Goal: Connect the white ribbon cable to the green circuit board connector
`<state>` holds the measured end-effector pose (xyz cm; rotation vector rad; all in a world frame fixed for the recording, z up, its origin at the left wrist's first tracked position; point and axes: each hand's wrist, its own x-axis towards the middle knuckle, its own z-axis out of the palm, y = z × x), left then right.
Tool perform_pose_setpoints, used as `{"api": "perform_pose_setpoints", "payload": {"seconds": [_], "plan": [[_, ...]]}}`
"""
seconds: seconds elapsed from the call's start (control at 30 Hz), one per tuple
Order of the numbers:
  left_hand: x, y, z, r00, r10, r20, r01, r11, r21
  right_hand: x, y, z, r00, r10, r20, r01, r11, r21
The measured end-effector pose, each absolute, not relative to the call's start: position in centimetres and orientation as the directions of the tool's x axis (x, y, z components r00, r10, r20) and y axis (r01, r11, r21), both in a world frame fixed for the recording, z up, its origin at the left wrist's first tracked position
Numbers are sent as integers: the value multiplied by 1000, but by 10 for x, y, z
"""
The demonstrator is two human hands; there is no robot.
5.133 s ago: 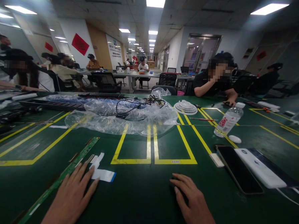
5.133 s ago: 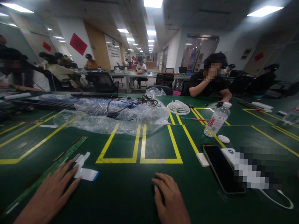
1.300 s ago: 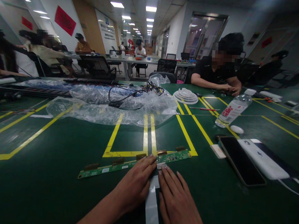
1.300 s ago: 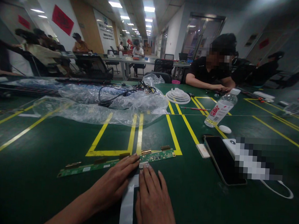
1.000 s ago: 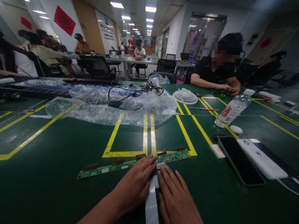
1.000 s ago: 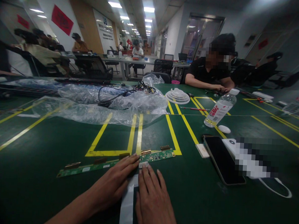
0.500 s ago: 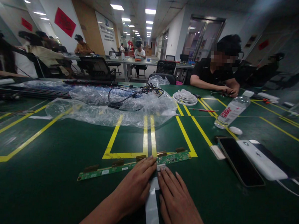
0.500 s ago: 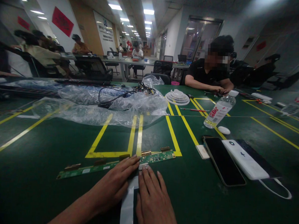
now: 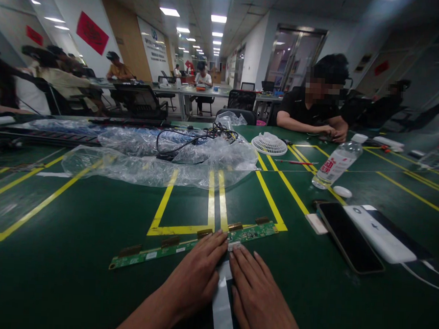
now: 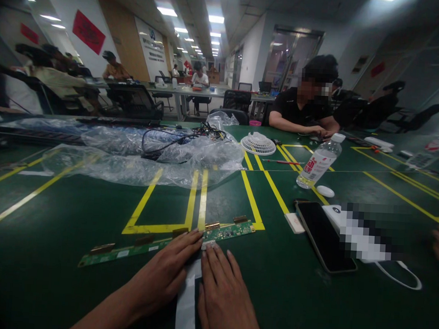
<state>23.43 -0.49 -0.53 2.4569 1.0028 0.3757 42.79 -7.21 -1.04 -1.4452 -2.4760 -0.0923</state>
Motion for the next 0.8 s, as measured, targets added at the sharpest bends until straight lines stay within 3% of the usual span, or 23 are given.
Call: {"api": "perform_pose_setpoints", "payload": {"seconds": [0.23,0.5,0.8], "plan": [[232,-5,-8,724,681,109,553,-667,500,434,-69,-8,-509,835,209,844,531,-69],[231,-4,-12,723,673,156,538,-690,483,434,-70,-7,-450,870,201,858,484,-172],[232,-7,-11,725,640,254,501,-744,443,433,-75,2,-382,868,316,826,475,-305]]}}
